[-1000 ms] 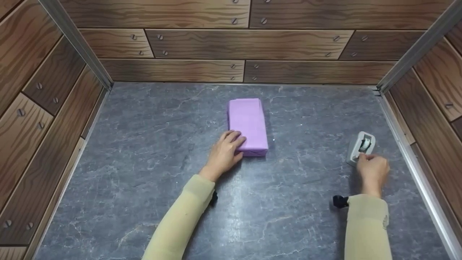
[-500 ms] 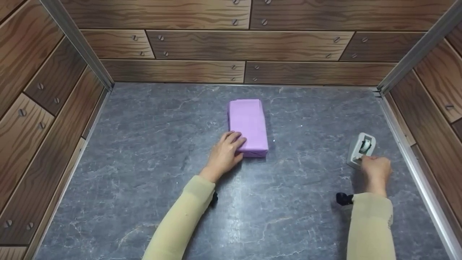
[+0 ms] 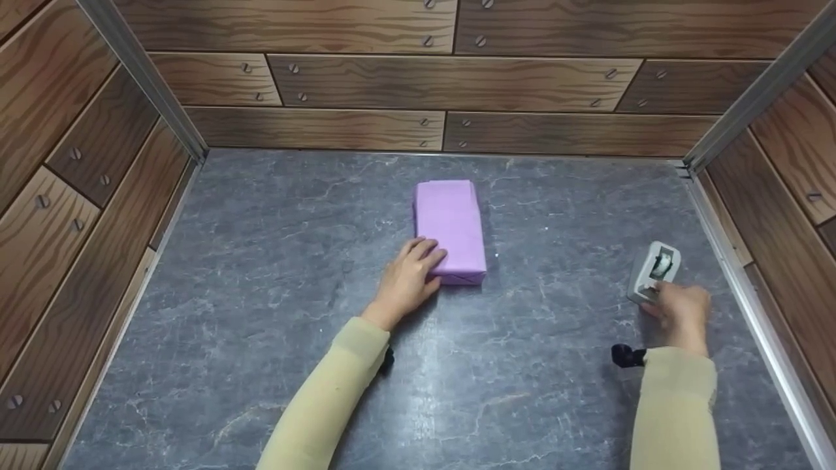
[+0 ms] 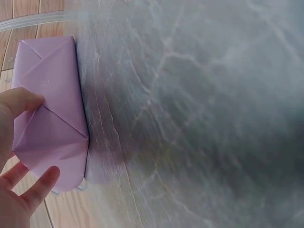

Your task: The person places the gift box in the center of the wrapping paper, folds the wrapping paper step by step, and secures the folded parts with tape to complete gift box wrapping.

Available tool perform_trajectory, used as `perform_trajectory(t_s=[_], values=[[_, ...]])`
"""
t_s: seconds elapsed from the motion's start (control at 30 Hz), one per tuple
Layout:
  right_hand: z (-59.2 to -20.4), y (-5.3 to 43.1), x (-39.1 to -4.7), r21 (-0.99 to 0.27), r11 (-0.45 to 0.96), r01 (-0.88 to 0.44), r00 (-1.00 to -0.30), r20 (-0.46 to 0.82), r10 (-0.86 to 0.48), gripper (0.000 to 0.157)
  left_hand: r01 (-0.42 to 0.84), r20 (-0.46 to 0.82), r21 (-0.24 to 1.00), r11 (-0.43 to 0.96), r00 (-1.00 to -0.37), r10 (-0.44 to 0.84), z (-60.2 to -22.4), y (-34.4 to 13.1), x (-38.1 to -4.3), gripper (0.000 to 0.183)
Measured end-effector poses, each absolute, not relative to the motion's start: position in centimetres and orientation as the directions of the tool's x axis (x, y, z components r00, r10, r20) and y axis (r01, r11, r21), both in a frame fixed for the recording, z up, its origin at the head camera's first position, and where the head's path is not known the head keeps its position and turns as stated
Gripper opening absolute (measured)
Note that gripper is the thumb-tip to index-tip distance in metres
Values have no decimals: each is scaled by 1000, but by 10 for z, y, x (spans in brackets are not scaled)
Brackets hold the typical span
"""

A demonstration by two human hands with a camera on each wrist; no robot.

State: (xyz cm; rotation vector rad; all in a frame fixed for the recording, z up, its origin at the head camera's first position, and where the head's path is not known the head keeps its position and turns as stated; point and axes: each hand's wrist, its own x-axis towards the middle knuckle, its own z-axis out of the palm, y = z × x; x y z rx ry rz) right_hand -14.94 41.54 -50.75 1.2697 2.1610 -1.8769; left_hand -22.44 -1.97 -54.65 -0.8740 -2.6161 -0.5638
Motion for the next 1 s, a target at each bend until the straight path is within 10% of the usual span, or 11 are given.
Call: perform_trajectory(t_s=[0.77,1.0], values=[[-511,420,-151,-776,43,629,-656,-500,565,56,628,410,265,732,-760,504,-546,-19,-226,48],[-502,412,-150,-788,-194,584,-638,-593,491,55,625,405,263,735,-763,503,-547,-20,-224,49]])
